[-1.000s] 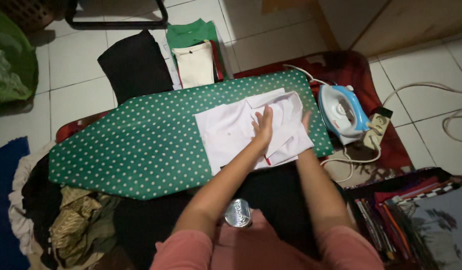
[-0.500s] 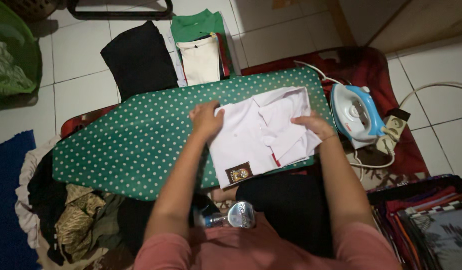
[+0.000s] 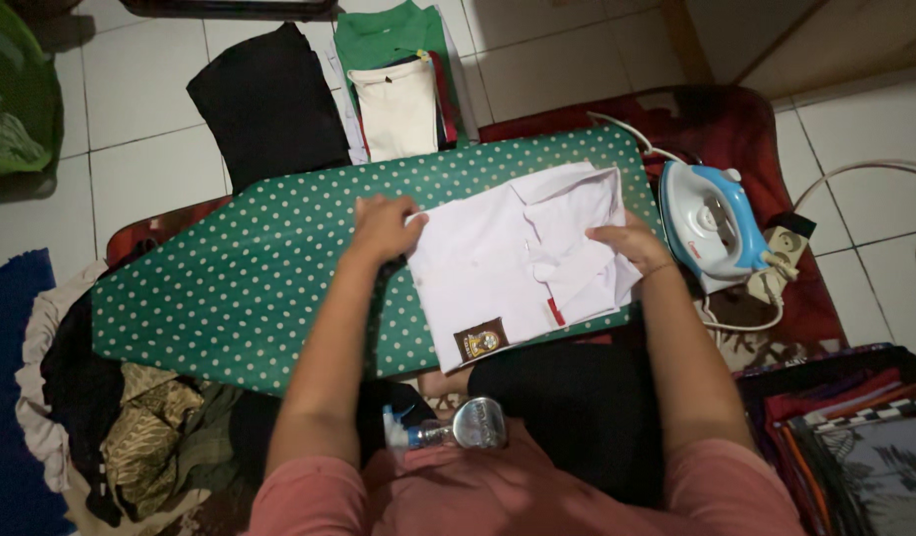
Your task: The person irons a white shirt on a green polka-dot ironing board, sprays it with water, and folds it neatly. They then place the folded shirt on a pile of other clothes and pick up an orange garment from a nearby chair.
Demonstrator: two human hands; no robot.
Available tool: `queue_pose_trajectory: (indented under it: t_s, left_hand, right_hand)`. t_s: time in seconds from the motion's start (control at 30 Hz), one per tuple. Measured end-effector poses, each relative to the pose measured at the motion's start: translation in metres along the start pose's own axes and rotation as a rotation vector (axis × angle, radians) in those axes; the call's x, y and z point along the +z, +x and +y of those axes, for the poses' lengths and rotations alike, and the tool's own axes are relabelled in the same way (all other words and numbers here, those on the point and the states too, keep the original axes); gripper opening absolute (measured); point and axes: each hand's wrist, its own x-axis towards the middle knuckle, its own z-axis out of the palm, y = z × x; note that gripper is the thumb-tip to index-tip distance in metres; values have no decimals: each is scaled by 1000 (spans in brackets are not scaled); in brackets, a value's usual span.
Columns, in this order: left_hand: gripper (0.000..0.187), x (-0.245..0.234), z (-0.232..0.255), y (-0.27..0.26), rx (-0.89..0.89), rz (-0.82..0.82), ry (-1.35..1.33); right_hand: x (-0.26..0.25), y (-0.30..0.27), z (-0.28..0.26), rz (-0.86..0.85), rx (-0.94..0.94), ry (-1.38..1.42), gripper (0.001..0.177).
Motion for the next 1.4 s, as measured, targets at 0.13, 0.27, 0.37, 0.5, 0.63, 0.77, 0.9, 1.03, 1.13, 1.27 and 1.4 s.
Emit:
queue_pose_trajectory:
  t_s: [0.13, 0.27, 0.37, 0.5, 0.63, 0.77, 0.9, 1.03, 1.13, 1.27, 1.4]
  left_hand:
    - [31, -5, -5, -5, 21, 79, 78]
    - [29, -4, -5, -6, 51, 94, 92]
    - [27, -2, -6, -9, 59, 123, 42]
    - [25, 0, -4, -21, 67, 160, 50]
    - [49, 4, 7, -52, 114, 313, -72]
    - [71, 7, 42, -121, 131, 209, -188]
    - [96, 9, 77, -185, 337, 110, -191]
    - [72, 26, 85, -206, 329, 152, -80]
    - [51, 39, 81, -216, 390, 246, -94]
    - [28, 53, 77, -226, 394, 294, -90]
    - [23, 59, 80, -230, 374, 318, -48]
  right_hand:
    - [-6, 0, 1, -14, -25, -27, 67]
    - [-9, 2, -2, -52, -13, -16, 63]
    - [-12, 6, -5, -61, -68, -50, 65]
    - [-7, 3, -7, 70, -83, -194, 70]
    - [-5, -20, -18, 238, -27, -230, 95]
    - [-26, -55, -17, 51, 15, -272, 106]
    - [-42, -72, 1, 27, 116, -365, 111]
    - [-52, -73, 31, 142, -108, -462, 101]
    - [-55, -76, 42, 181, -107, -348, 95]
    - [-59, -78, 53, 192, -133, -331, 87]
    - [-62, -76, 63, 219, -120, -296, 81]
